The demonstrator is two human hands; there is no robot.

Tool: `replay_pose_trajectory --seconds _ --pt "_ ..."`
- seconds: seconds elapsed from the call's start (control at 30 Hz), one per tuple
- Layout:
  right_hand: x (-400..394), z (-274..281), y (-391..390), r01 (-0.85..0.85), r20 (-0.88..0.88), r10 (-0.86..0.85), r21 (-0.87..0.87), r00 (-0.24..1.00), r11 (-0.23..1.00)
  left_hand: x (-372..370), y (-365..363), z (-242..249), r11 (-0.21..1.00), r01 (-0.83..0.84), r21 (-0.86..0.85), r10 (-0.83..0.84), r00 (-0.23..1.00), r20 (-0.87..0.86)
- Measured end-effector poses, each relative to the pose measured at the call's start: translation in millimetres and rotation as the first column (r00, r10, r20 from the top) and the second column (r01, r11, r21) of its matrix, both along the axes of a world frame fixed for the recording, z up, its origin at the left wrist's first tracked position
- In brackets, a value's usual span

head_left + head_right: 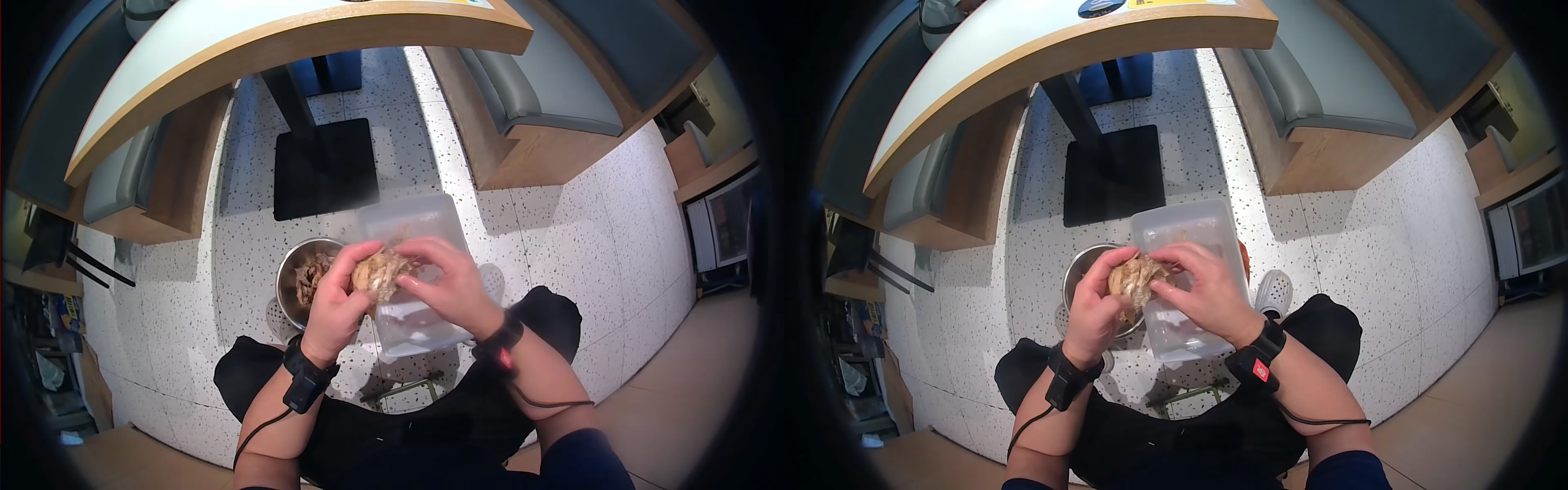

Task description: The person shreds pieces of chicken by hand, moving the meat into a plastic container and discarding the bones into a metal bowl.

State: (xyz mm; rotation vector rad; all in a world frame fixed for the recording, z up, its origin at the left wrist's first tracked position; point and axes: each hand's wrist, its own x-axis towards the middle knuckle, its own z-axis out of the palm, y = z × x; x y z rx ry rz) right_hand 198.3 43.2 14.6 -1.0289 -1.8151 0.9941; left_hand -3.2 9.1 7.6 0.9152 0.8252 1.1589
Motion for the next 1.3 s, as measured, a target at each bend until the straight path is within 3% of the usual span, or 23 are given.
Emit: replay_pose_trajectory --seconds 0.03,0.13,0.37,0.43,0.53,0.6,0.67,0.73,0.77,0.83,0.87,1.07,1.13,1.17,1.23,1.3 --pt "1 0 1 0.000 0.000 0.000 0.000 1.000 1.000 0 0 0 0.998 0.007 0.060 -0.001 0.995 -0.104" --pt "6 2 3 -0.026 -0.030 0.025 -0.013 0.999 1.000 -2 1 4 0.994 0.039 0.098 -0.024 0.988 -0.153" --pt "14 3 5 -0.062 -0.056 0.061 -0.032 0.997 0.998 -5 1 8 0.996 0.038 0.085 -0.027 0.992 -0.127" --pt "13 6 4 -0.071 -0.037 0.069 -0.045 0.997 0.996 -6 2 5 0.976 0.059 0.209 -0.001 0.964 -0.265" --pt "8 7 0 -0.041 -0.093 0.028 -0.142 0.995 0.989 -1 -1 6 0.990 -0.004 0.141 0.033 0.979 -0.201" --pt "12 -3 1 -0.221 -0.305 0.067 -0.505 0.950 0.834 2 -3 9 0.995 -0.044 0.090 0.058 0.985 -0.163" --pt "15 -2 3 -0.266 -0.357 0.070 -0.535 0.931 0.802 2 -3 11 0.996 -0.083 0.036 0.087 0.988 -0.124" --pt "18 4 6 -0.312 -0.409 0.071 -0.561 0.910 0.767 -5 -3 11 0.983 -0.103 0.155 0.161 0.888 -0.432" --pt "19 8 7 -0.302 -0.397 0.064 -0.573 0.916 0.762 -8 -1 12 0.983 -0.102 0.155 0.160 0.888 -0.432" --pt "21 9 7 -0.292 -0.384 0.058 -0.585 0.921 0.757 -14 4 13 0.906 0.012 0.423 0.265 0.763 -0.590" --pt "21 7 8 -0.300 -0.394 0.059 -0.585 0.917 0.754 -15 4 14 0.907 0.012 0.422 0.265 0.763 -0.589" --pt "27 7 8 -0.341 -0.415 0.079 -0.609 0.906 0.716 -22 -1 16 0.986 0.018 0.169 0.065 0.878 -0.473" --pt "28 -2 9 -0.365 -0.442 0.067 -0.634 0.894 0.682 -18 -6 11 0.996 -0.030 -0.086 0.023 0.996 -0.087" --pt "28 -9 9 -0.444 -0.551 0.046 -0.618 0.834 0.649 -18 -7 10 0.996 -0.031 -0.085 0.024 0.996 -0.087" --pt "26 -19 8 -0.520 -0.650 0.018 -0.591 0.760 0.617 -17 -9 8 0.979 0.091 -0.184 -0.041 0.965 0.258" --pt "20 -26 8 -0.693 -0.822 -0.016 -0.490 0.569 0.530 -15 -12 1 0.971 0.107 -0.213 -0.032 0.943 0.330"
